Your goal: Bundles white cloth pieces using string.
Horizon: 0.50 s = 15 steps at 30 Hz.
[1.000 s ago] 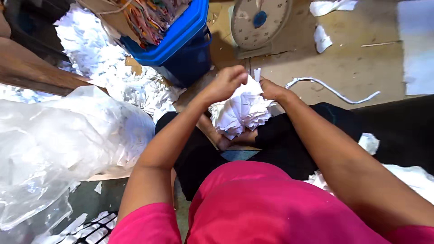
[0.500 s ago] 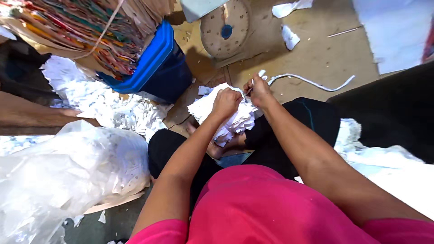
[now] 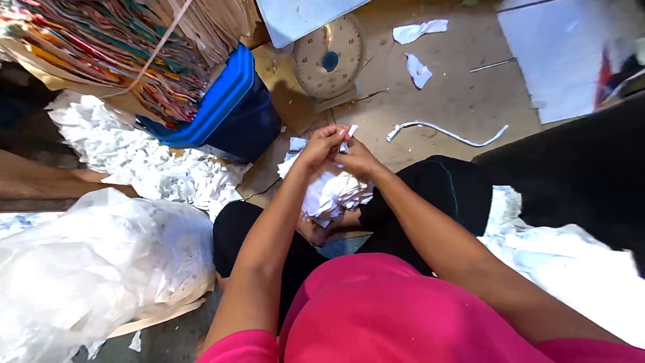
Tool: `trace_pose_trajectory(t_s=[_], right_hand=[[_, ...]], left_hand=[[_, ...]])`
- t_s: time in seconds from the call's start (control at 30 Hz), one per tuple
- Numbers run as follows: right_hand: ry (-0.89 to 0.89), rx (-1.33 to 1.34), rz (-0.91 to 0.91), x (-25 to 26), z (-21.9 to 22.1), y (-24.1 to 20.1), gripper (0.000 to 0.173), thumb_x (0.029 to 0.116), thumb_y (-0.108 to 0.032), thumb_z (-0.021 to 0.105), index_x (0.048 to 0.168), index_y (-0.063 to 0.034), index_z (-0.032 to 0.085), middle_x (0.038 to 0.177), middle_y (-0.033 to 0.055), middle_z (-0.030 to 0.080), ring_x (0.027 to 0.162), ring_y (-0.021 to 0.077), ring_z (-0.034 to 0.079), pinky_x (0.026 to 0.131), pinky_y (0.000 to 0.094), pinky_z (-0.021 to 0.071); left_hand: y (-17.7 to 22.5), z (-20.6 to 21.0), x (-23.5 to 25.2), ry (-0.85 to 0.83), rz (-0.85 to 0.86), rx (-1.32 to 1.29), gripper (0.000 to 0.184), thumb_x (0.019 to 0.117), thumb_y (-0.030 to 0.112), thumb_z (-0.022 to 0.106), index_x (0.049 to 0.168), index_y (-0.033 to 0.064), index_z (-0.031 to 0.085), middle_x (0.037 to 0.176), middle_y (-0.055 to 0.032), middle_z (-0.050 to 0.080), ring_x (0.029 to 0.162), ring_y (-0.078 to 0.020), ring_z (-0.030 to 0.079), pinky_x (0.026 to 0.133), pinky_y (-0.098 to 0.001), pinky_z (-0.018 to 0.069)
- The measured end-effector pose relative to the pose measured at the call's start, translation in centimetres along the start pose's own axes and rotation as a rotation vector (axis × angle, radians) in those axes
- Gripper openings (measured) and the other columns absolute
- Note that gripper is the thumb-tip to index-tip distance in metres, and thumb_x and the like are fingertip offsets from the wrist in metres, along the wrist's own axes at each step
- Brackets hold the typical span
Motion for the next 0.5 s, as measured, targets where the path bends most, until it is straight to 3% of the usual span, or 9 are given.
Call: trace_pose_trajectory(t_s=[0.07,0.13,0.2,0.23,0.27,0.3,0.37,0.43,0.5], right_hand=[[-0.081,-0.133,0.04,-0.5,0.3,-1.2,0.055,0.0888,-0.031,0.079,0.132,-0.0016,0.061,0.121,0.022,0.068,0.116,0.0349,0.064,0.101,0.0611,0.0487],[-0.104,-0.189,0.065,-1.1,0.4,-1.8,0.048,0.0975,-0.04,0.069,0.127,-0.0018,0.066,0.123,0.0226,0.067,0.118,0.0366,0.062,0.102,0.0623,0.0462],[-0.11,-0.179,0.041,-1.4,0.5,-2.2,0.05,0.1009,-0.048,0.062,0.13,-0.0071,0.066,0.126,0.0169,0.068,0.121,0.0302,0.062,0.106,0.057,0.0459],[-0.121,-0.184,0.003,-1.3,0.5,-2.0,0.052,0.0983,-0.049,0.065,0.132,-0.0092,0.063,0.125,0.0155,0.068,0.12,0.0287,0.063,0.104,0.0561,0.0469],[-0.14,-0.206,-0.04,-1.1,0.3,-1.7,0.058,0.0923,-0.046,0.074,0.136,-0.0092,0.06,0.121,0.0167,0.068,0.114,0.0302,0.064,0.1,0.0573,0.049],[-0.169,-0.229,-0.076,-0.8,0.1,-1.4,0.071,0.083,-0.037,0.084,0.141,-0.0074,0.055,0.116,0.019,0.068,0.108,0.0324,0.064,0.095,0.0585,0.0504],[-0.259,-0.226,-0.086,-0.6,-0.4,-1.3,0.087,0.0734,-0.016,0.088,0.147,-0.004,0.043,0.113,0.0216,0.064,0.102,0.0332,0.063,0.09,0.0565,0.052],[-0.33,-0.132,-0.02,-1.0,-1.0,-1.7,0.074,0.0823,0.003,0.069,0.15,-0.004,0.04,0.115,0.0187,0.061,0.101,0.0262,0.06,0.087,0.0465,0.0528],[-0.338,-0.037,0.011,-0.9,-1.3,-1.8,0.053,0.0924,0.004,0.051,0.145,-0.0027,0.045,0.112,0.0123,0.06,0.094,0.0154,0.058,0.082,0.0342,0.0504]], left_hand=[[2.5,-0.2,-0.1,-0.202,-0.006,0.274,0.02,0.1024,0.006,0.051,0.098,-0.004,0.068,0.121,-0.0094,0.064,0.11,-0.0116,0.06,0.097,-0.0312,0.0505],[5.2,0.4,0.2,-0.323,-0.017,0.504,0.019,0.1012,0.006,0.054,0.098,-0.0053,0.069,0.127,-0.0142,0.061,0.115,-0.0158,0.058,0.1,-0.0347,0.0481],[7.0,0.9,0.6,-0.376,-0.078,0.592,0.019,0.1033,0.01,0.054,0.112,-0.0018,0.067,0.11,-0.0087,0.065,0.092,-0.0108,0.061,0.08,-0.0297,0.0512],[7.3,1.2,0.7,-0.374,-0.114,0.568,0.021,0.1046,0.011,0.053,0.117,-0.0001,0.066,0.098,-0.0048,0.067,0.078,-0.0085,0.059,0.067,-0.0271,0.0486],[7.4,1.2,0.9,-0.353,-0.15,0.52,0.022,0.1055,0.013,0.05,0.116,0.0016,0.067,0.09,-0.0021,0.066,0.071,-0.0071,0.057,0.061,-0.0254,0.046],[7.6,1.2,1.0,-0.304,-0.178,0.463,0.023,0.1058,0.014,0.048,0.111,0.0026,0.067,0.086,0.0006,0.064,0.07,-0.0055,0.055,0.062,-0.0244,0.0466],[7.9,1.0,0.9,-0.134,-0.228,0.343,0.024,0.1056,0.013,0.043,0.102,0.0029,0.065,0.09,0.0012,0.062,0.08,-0.0055,0.057,0.074,-0.0262,0.0481],[8.0,0.6,0.5,-0.065,-0.192,0.389,0.023,0.1077,0.014,0.043,0.097,0.003,0.06,0.09,0.0,0.06,0.081,-0.0055,0.055,0.077,-0.0269,0.0478],[8.2,0.5,0.0,-0.145,-0.105,0.554,0.026,0.1088,0.015,0.044,0.098,-0.0019,0.062,0.094,-0.0061,0.061,0.085,-0.0097,0.056,0.082,-0.031,0.0474]])
Point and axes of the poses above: each hand's wrist, its own x-axis towards the middle knuckle, its own z-axis out of the palm, y = z × x, the point moved 3 cm from there along x, towards the middle knuckle
